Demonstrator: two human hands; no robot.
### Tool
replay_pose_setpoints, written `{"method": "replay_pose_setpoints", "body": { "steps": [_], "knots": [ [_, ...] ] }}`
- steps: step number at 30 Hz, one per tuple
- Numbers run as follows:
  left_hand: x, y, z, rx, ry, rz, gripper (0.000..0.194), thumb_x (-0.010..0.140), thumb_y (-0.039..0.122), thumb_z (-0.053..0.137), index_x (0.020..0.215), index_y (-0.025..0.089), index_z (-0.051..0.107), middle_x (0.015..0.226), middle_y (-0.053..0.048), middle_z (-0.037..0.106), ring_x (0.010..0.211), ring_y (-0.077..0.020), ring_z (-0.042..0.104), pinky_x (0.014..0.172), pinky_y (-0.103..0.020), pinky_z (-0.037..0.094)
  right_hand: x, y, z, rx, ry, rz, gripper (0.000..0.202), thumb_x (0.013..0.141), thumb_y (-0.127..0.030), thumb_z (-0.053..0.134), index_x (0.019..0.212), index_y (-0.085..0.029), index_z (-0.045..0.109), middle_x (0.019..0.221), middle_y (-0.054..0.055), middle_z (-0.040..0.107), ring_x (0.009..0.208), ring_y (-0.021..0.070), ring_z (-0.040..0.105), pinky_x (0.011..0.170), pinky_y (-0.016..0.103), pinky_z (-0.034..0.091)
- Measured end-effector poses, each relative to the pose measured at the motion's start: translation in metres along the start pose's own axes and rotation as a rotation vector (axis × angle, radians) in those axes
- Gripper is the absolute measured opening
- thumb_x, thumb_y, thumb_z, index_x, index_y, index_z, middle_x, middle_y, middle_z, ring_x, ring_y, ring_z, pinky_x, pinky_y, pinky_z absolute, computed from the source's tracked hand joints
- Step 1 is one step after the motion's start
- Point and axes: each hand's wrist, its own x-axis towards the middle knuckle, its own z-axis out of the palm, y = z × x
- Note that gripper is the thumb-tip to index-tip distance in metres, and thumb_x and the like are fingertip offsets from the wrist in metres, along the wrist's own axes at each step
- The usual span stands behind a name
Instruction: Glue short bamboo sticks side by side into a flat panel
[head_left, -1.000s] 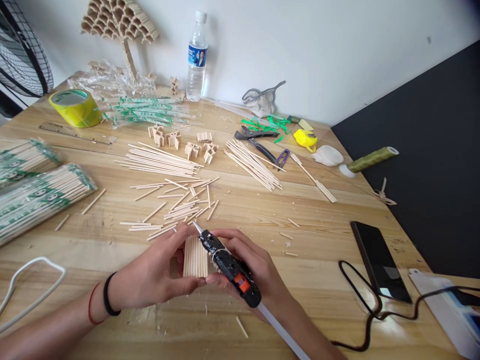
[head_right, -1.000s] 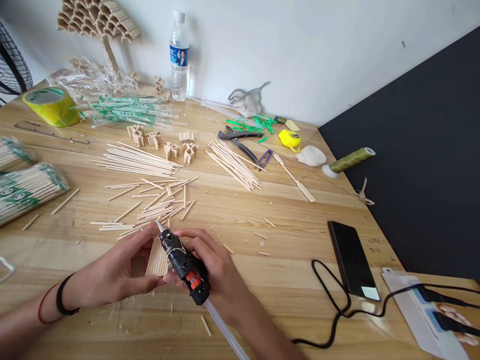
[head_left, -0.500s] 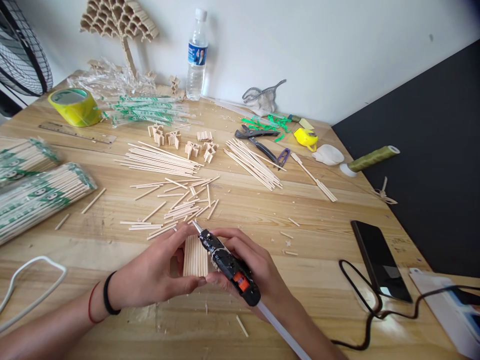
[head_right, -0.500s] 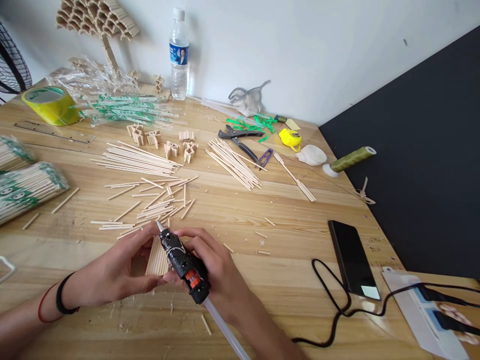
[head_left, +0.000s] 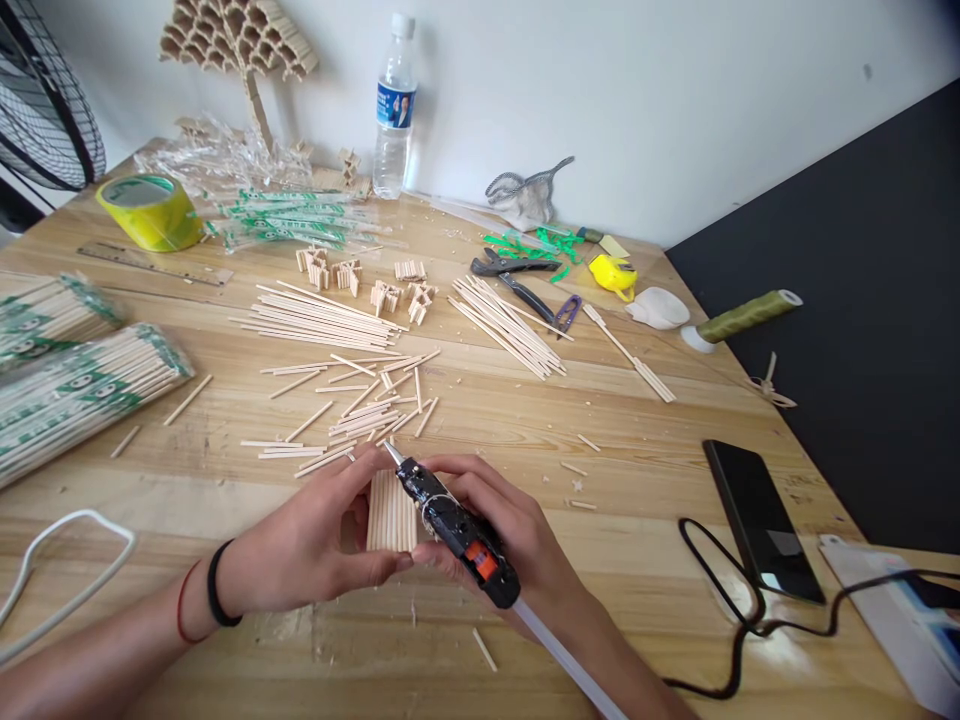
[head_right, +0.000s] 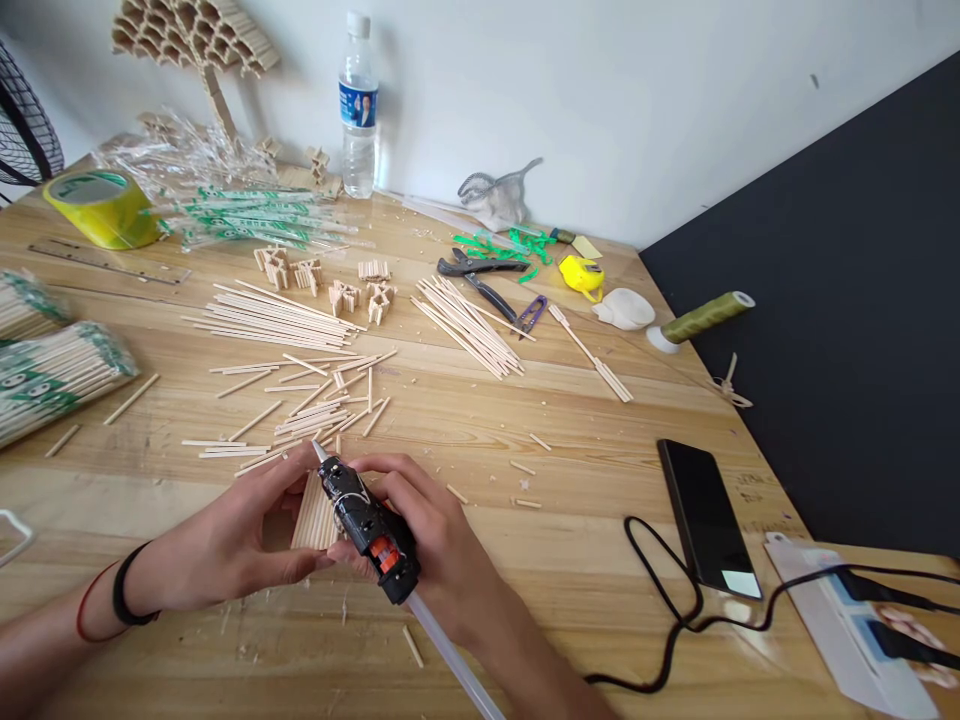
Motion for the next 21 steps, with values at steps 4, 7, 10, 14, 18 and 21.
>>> {"method": "replay_pose_setpoints", "body": {
  "steps": [4,7,10,14,18,21],
  "knots": [
    [-0.0014,-0.0001,0.0005,-0.019,-0.011,-0.015,0.037,0.088,0.027,0.075,0.116,0.024,0.051,0.101,0.000,0.053,0.083,-0.0165,0.059,0.068,-0.026,0.054,-0.0003,0.0000,-0.0001,-0.005,0.002,0.007,0.023,0.089,-0.028,0.084,0.101,-0.023,0.065,0.125,0.011,0.069,0.109,0.0225,0.072,0.085,0.028,0.058],
    [-0.0016,0.0010,0.0004,-0.014,-0.013,-0.020,0.037,0.088,0.026,0.075,0.117,0.024,0.051,0.100,0.000,0.053,0.082,-0.0162,0.059,0.066,-0.025,0.054,0.0004,0.0001,0.0001,-0.010,0.008,0.003,0.023,0.089,-0.028,0.084,0.100,-0.023,0.065,0.125,0.011,0.070,0.108,0.0226,0.073,0.085,0.029,0.058],
    [-0.0004,0.0015,-0.0003,0.019,-0.007,-0.015,0.037,0.087,0.026,0.075,0.117,0.024,0.052,0.101,-0.001,0.054,0.085,-0.0172,0.060,0.070,-0.026,0.055,0.0012,0.0003,0.0002,-0.003,0.000,0.005,0.022,0.088,-0.026,0.084,0.099,-0.023,0.064,0.125,0.011,0.069,0.107,0.0218,0.072,0.085,0.028,0.058],
    [0.0006,-0.0004,-0.0011,0.052,-0.001,-0.016,0.036,0.087,0.028,0.075,0.114,0.023,0.052,0.100,-0.001,0.055,0.085,-0.0179,0.061,0.072,-0.028,0.056,0.0022,0.0004,-0.0005,0.010,-0.021,0.023,0.025,0.087,-0.025,0.085,0.101,-0.024,0.064,0.126,0.009,0.068,0.108,0.0196,0.071,0.086,0.026,0.057],
    [0.0000,-0.0017,-0.0014,0.072,-0.007,-0.027,0.038,0.087,0.029,0.076,0.115,0.023,0.052,0.102,-0.002,0.057,0.085,-0.0183,0.061,0.071,-0.027,0.057,0.0022,0.0003,-0.0014,0.002,-0.032,0.024,0.026,0.087,-0.024,0.085,0.104,-0.024,0.065,0.126,0.008,0.068,0.113,0.0201,0.068,0.093,0.027,0.056],
    [0.0000,-0.0010,-0.0014,0.082,-0.005,-0.027,0.038,0.087,0.029,0.076,0.116,0.022,0.053,0.104,-0.003,0.058,0.088,-0.0193,0.062,0.074,-0.028,0.058,0.0015,0.0008,-0.0015,-0.004,-0.038,0.021,0.027,0.088,-0.024,0.085,0.105,-0.025,0.065,0.126,0.009,0.068,0.113,0.0206,0.068,0.093,0.029,0.056]
  ]
}}
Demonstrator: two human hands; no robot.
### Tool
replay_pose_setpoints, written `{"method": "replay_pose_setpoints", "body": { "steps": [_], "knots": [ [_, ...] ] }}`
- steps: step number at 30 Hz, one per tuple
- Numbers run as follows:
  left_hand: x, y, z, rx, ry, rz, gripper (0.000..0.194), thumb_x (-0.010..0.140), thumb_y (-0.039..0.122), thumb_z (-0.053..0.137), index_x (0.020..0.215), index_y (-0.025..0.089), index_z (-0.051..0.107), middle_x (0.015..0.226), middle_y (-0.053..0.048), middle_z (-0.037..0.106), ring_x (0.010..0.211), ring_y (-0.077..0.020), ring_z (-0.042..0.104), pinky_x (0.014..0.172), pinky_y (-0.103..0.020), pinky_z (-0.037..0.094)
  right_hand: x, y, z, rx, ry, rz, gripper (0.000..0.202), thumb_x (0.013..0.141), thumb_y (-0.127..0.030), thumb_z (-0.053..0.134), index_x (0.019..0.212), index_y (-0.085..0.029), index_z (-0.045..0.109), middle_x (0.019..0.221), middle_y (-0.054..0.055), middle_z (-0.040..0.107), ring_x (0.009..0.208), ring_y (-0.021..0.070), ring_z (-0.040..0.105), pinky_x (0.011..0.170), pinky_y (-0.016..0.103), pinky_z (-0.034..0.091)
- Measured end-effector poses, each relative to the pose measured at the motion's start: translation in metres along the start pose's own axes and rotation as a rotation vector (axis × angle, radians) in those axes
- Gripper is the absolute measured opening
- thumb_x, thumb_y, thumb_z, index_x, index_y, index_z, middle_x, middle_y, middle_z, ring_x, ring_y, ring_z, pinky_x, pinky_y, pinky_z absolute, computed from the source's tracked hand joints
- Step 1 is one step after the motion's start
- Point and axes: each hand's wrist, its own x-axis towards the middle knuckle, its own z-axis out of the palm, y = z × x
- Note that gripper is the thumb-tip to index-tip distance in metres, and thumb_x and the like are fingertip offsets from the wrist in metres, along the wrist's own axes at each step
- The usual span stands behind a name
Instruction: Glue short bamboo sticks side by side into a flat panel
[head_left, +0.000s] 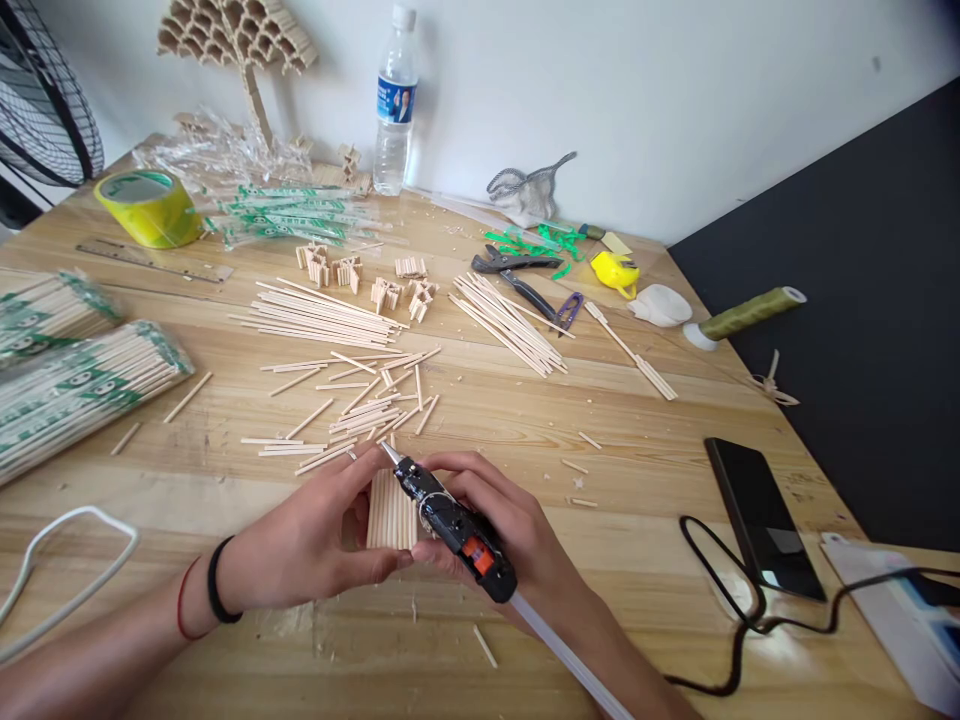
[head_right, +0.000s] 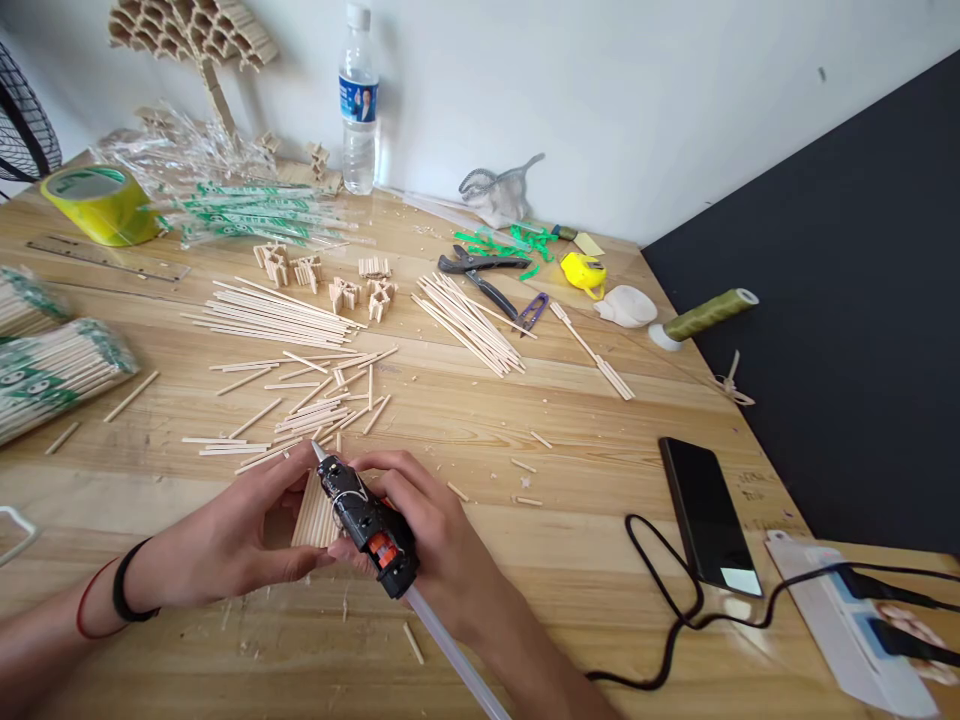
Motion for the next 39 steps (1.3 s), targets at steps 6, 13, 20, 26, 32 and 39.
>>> {"method": "replay_pose_setpoints", "body": {
  "steps": [6,13,20,26,32,39],
  "knots": [
    [0.0006,0.0010,-0.0003,0.014,0.014,0.008,0.039,0.085,0.030,0.077,0.116,0.021,0.054,0.105,-0.005,0.061,0.087,-0.0195,0.064,0.071,-0.027,0.058,-0.0008,0.0005,0.0009,-0.017,-0.001,0.005,0.025,0.089,-0.027,0.084,0.105,-0.024,0.065,0.125,0.011,0.069,0.113,0.0240,0.069,0.094,0.034,0.057],
    [0.0003,0.0016,-0.0012,0.060,0.062,0.060,0.040,0.083,0.030,0.078,0.117,0.022,0.059,0.102,-0.004,0.064,0.085,-0.0191,0.063,0.070,-0.026,0.059,-0.0008,0.0016,0.0010,-0.034,0.003,-0.008,0.024,0.089,-0.028,0.083,0.105,-0.024,0.065,0.125,0.012,0.069,0.113,0.0245,0.069,0.094,0.035,0.058],
    [0.0001,0.0000,-0.0008,0.050,0.042,0.047,0.040,0.084,0.031,0.077,0.118,0.022,0.058,0.104,-0.004,0.064,0.087,-0.0197,0.063,0.072,-0.027,0.059,-0.0003,0.0002,0.0003,-0.028,-0.003,0.001,0.025,0.089,-0.028,0.084,0.104,-0.024,0.066,0.125,0.011,0.068,0.113,0.0231,0.069,0.095,0.033,0.057],
    [-0.0002,0.0027,-0.0016,0.081,0.020,0.012,0.036,0.085,0.031,0.075,0.113,0.022,0.054,0.100,-0.002,0.059,0.085,-0.0192,0.061,0.073,-0.028,0.057,0.0014,-0.0023,-0.0004,-0.030,-0.001,0.007,0.021,0.090,-0.031,0.082,0.102,-0.024,0.066,0.124,0.012,0.070,0.112,0.0248,0.070,0.095,0.036,0.058],
    [0.0005,0.0031,-0.0025,0.110,0.019,0.012,0.036,0.085,0.032,0.076,0.112,0.022,0.054,0.099,-0.002,0.058,0.083,-0.0186,0.059,0.070,-0.027,0.055,0.0018,-0.0028,-0.0015,-0.032,-0.003,0.004,0.021,0.091,-0.033,0.082,0.101,-0.024,0.067,0.124,0.013,0.070,0.113,0.0257,0.070,0.094,0.037,0.059],
    [0.0001,0.0012,-0.0015,0.040,0.030,0.018,0.040,0.085,0.029,0.077,0.119,0.022,0.057,0.106,-0.004,0.061,0.091,-0.0202,0.065,0.078,-0.029,0.059,0.0004,-0.0005,0.0038,-0.026,0.052,-0.024,0.021,0.090,-0.033,0.083,0.098,-0.024,0.066,0.122,0.011,0.070,0.110,0.0252,0.070,0.090,0.035,0.059]
  ]
}}
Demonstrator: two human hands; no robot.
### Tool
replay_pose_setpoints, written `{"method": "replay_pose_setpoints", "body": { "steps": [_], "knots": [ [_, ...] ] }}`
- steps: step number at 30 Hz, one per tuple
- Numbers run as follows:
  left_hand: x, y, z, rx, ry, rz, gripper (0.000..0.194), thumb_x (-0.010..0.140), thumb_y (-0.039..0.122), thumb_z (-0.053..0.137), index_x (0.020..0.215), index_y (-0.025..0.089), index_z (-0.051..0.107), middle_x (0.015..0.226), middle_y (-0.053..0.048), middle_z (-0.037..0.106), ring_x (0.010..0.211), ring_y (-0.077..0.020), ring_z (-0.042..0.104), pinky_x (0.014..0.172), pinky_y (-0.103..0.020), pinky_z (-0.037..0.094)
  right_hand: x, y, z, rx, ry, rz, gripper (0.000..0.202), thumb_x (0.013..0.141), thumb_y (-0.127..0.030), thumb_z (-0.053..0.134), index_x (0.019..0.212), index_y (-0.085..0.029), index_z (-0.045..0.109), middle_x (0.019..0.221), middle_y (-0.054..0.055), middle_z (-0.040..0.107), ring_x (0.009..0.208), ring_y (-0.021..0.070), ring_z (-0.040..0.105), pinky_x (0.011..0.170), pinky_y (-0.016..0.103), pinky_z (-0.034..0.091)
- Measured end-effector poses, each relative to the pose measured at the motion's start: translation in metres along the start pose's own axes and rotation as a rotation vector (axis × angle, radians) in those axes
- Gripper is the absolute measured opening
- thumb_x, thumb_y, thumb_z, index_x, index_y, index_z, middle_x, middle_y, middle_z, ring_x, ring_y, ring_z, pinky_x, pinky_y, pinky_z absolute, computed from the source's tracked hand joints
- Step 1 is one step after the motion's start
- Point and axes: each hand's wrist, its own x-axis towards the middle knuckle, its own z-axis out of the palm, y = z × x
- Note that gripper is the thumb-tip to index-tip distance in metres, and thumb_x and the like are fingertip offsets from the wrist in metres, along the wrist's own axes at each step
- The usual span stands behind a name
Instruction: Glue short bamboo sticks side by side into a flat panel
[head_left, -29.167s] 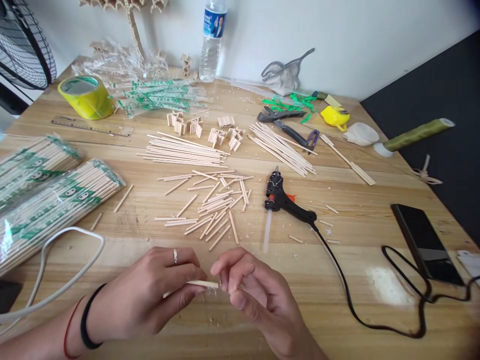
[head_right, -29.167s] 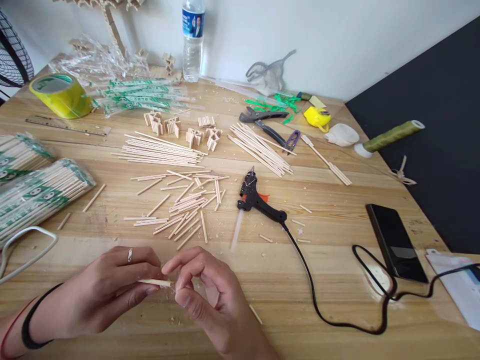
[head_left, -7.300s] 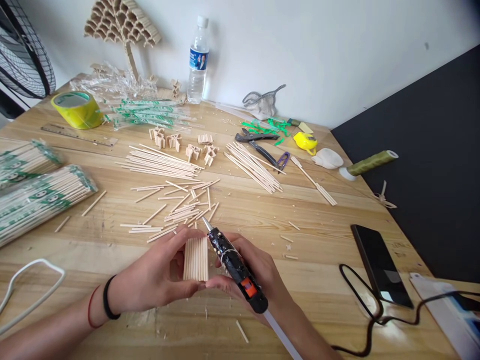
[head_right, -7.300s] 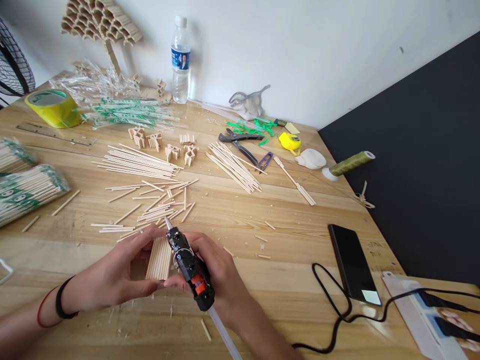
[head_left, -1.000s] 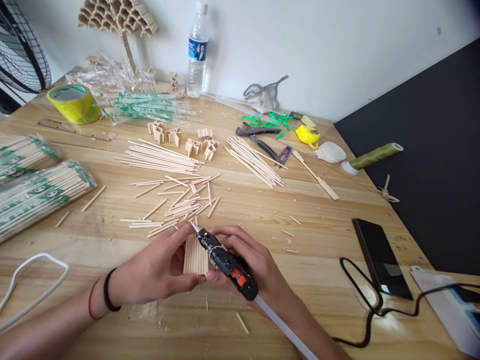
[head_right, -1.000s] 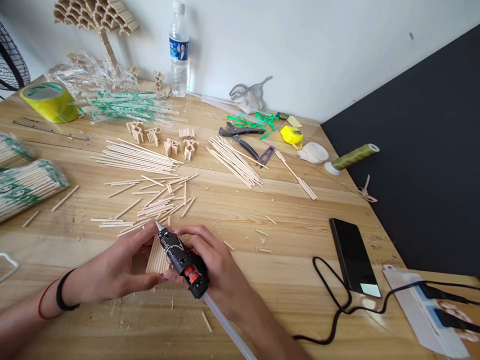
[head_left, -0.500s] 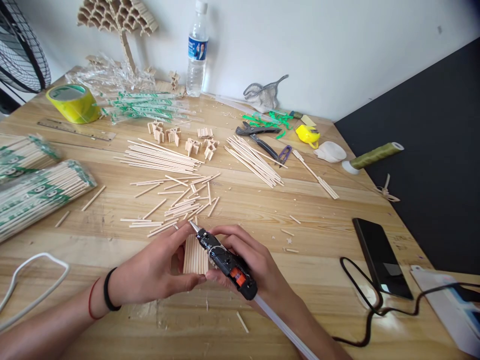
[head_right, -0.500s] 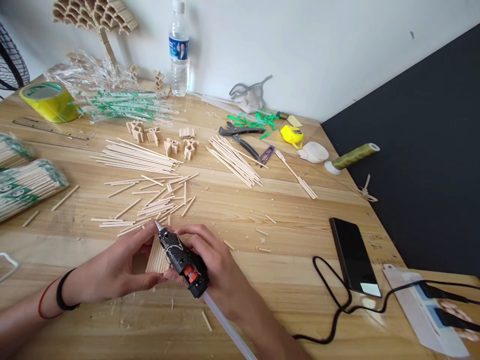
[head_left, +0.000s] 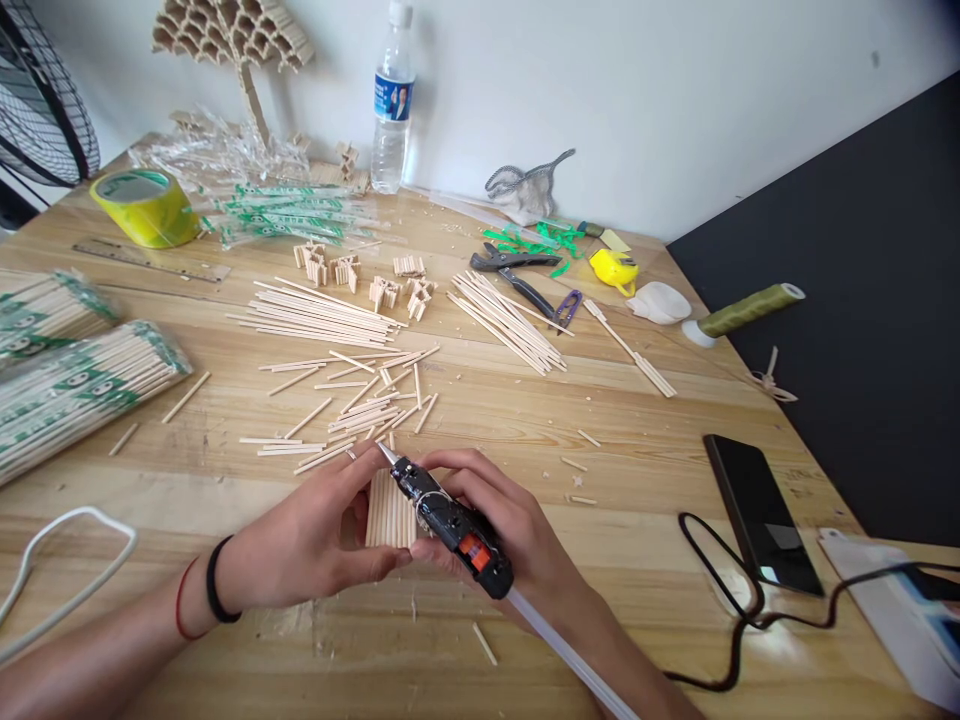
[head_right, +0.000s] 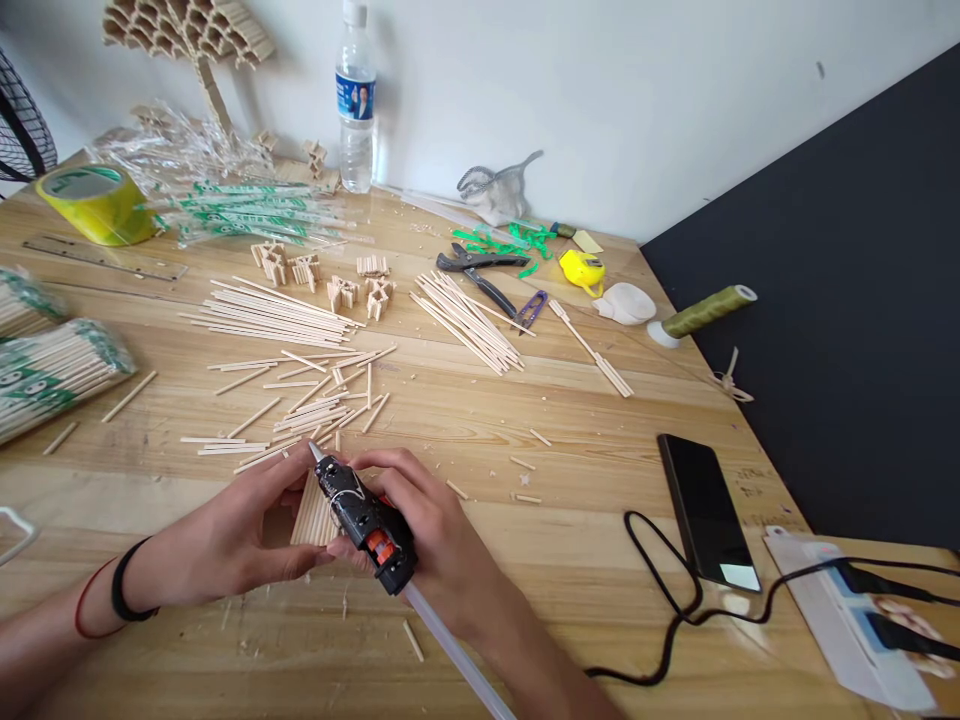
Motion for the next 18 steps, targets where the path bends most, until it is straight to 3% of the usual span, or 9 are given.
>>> {"method": "replay_pose_setpoints", "body": {
  "steps": [2,5,8,14,18],
  "knots": [
    [0.000,0.001,0.000,-0.096,0.022,-0.021,0.050,0.085,0.028,0.076,0.130,0.023,0.054,0.117,-0.006,0.061,0.102,-0.0217,0.066,0.088,-0.033,0.059,-0.002,0.002,0.004,0.030,0.142,0.016,0.027,0.087,-0.035,0.085,0.102,-0.024,0.066,0.113,0.009,0.071,0.100,0.0245,0.072,0.079,0.033,0.060],
    [0.000,0.000,-0.001,-0.248,0.029,-0.120,0.064,0.086,0.032,0.077,0.142,0.025,0.046,0.117,-0.007,0.063,0.105,-0.0227,0.068,0.092,-0.036,0.060,-0.004,0.006,0.004,0.169,0.406,0.172,0.033,0.089,-0.039,0.083,0.112,-0.026,0.063,0.099,0.004,0.068,0.072,0.0169,0.067,0.058,0.028,0.056],
    [0.000,-0.002,0.000,-0.159,0.029,-0.106,0.062,0.085,0.032,0.078,0.139,0.026,0.048,0.120,-0.007,0.062,0.106,-0.0238,0.067,0.090,-0.036,0.060,-0.002,0.011,-0.002,0.346,0.617,0.273,0.026,0.096,-0.045,0.073,0.094,-0.025,0.057,0.104,0.002,0.066,0.058,0.0088,0.056,0.052,0.024,0.051],
    [-0.001,-0.001,0.000,0.200,-0.024,0.067,0.057,0.085,0.024,0.076,0.137,0.029,0.054,0.121,-0.005,0.061,0.106,-0.0231,0.063,0.088,-0.035,0.055,0.004,0.016,-0.007,0.424,0.706,0.292,0.027,0.099,-0.049,0.069,0.094,-0.024,0.063,0.076,-0.002,0.063,0.059,0.0118,0.056,0.054,0.025,0.048],
    [0.000,0.003,-0.001,0.227,-0.024,0.079,0.056,0.085,0.022,0.076,0.136,0.028,0.053,0.122,-0.004,0.061,0.108,-0.0228,0.062,0.091,-0.034,0.053,0.007,0.013,-0.005,0.453,0.824,0.303,0.033,0.095,-0.054,0.073,0.087,-0.023,0.063,0.080,-0.002,0.065,0.058,0.0095,0.053,0.054,0.025,0.045]
  ]
}}
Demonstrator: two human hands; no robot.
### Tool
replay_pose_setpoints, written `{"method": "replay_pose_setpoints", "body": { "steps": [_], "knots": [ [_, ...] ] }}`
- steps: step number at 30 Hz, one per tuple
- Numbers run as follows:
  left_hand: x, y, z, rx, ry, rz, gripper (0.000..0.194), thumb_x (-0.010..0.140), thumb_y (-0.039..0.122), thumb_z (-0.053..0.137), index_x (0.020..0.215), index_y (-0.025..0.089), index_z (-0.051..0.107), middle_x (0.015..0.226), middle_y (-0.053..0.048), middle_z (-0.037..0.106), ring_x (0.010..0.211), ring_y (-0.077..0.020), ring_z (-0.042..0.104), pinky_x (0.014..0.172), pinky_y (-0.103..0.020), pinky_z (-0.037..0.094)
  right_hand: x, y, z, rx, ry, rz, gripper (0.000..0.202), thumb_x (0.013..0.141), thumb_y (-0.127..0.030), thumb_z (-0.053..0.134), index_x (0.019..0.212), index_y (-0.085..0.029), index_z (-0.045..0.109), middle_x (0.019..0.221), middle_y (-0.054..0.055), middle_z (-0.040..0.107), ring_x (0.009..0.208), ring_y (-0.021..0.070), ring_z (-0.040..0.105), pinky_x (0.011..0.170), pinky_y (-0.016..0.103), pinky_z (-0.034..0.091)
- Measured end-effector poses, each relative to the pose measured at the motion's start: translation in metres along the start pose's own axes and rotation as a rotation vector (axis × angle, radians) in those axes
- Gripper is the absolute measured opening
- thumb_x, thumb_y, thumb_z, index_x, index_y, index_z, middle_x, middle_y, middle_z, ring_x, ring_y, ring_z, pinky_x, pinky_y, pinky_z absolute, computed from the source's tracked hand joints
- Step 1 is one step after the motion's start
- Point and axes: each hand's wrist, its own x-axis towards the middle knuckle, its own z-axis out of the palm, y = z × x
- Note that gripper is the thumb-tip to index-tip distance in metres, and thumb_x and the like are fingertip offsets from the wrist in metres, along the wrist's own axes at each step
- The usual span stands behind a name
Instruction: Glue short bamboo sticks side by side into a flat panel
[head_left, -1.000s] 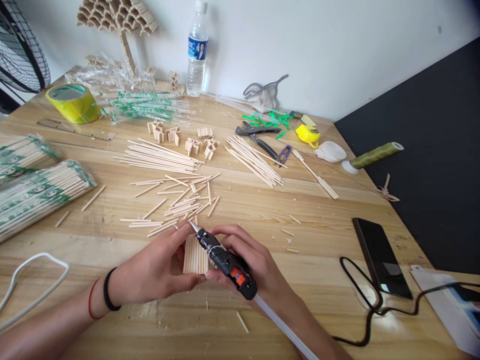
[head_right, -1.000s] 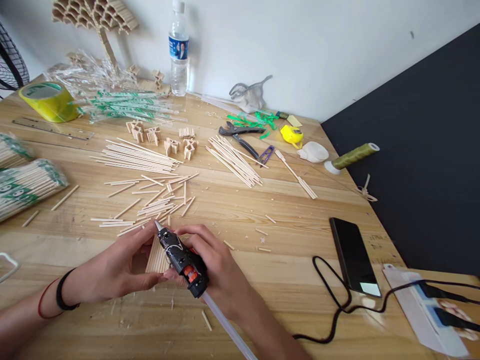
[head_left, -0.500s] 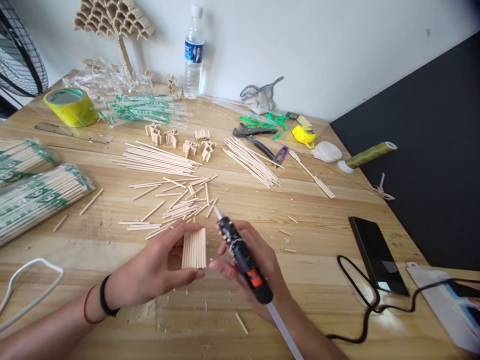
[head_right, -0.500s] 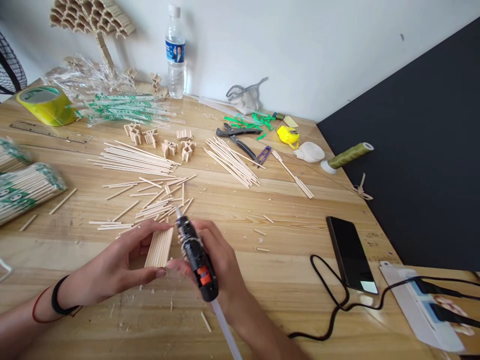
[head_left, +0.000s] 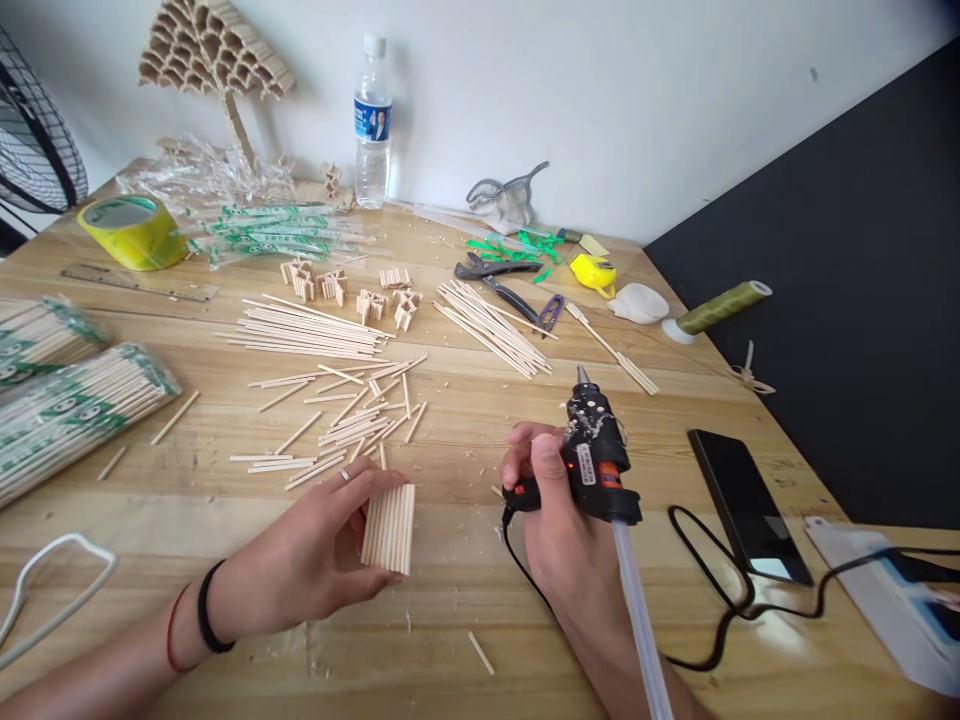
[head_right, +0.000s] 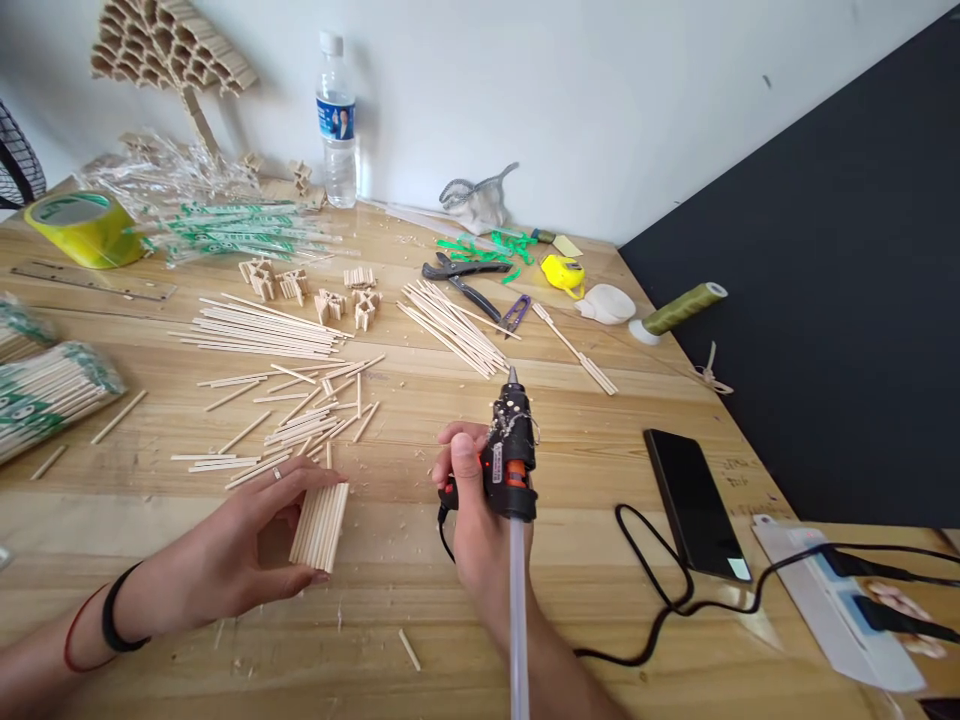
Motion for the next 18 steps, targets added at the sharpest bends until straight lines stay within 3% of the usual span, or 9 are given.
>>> {"method": "replay_pose_setpoints", "body": {
  "steps": [5,11,18],
  "knots": [
    [-0.0007,-0.0008,0.0016,-0.011,0.002,0.010,0.057,0.086,0.021,0.076,0.137,0.029,0.052,0.124,-0.003,0.060,0.111,-0.0225,0.061,0.094,-0.034,0.052,0.0021,-0.0062,0.0044,0.065,0.052,0.085,0.035,0.089,-0.055,0.078,0.083,-0.023,0.064,0.066,-0.005,0.059,0.056,0.0096,0.051,0.055,0.023,0.043],
    [-0.0015,-0.0039,0.0020,-0.002,0.008,0.035,0.060,0.085,0.018,0.077,0.138,0.031,0.051,0.123,-0.002,0.061,0.110,-0.0213,0.062,0.092,-0.032,0.052,0.0028,-0.0086,0.0080,0.144,0.066,0.175,0.039,0.081,-0.056,0.086,0.082,-0.022,0.067,0.077,-0.002,0.063,0.059,0.0082,0.052,0.053,0.021,0.044],
    [-0.0015,-0.0035,0.0016,0.007,0.006,0.041,0.062,0.084,0.017,0.077,0.138,0.031,0.050,0.122,-0.002,0.061,0.106,-0.0205,0.062,0.087,-0.031,0.052,0.0033,-0.0077,0.0093,0.168,0.100,0.225,0.042,0.073,-0.056,0.092,0.080,-0.021,0.069,0.076,-0.002,0.063,0.059,0.0084,0.052,0.052,0.019,0.045]
  ]
}}
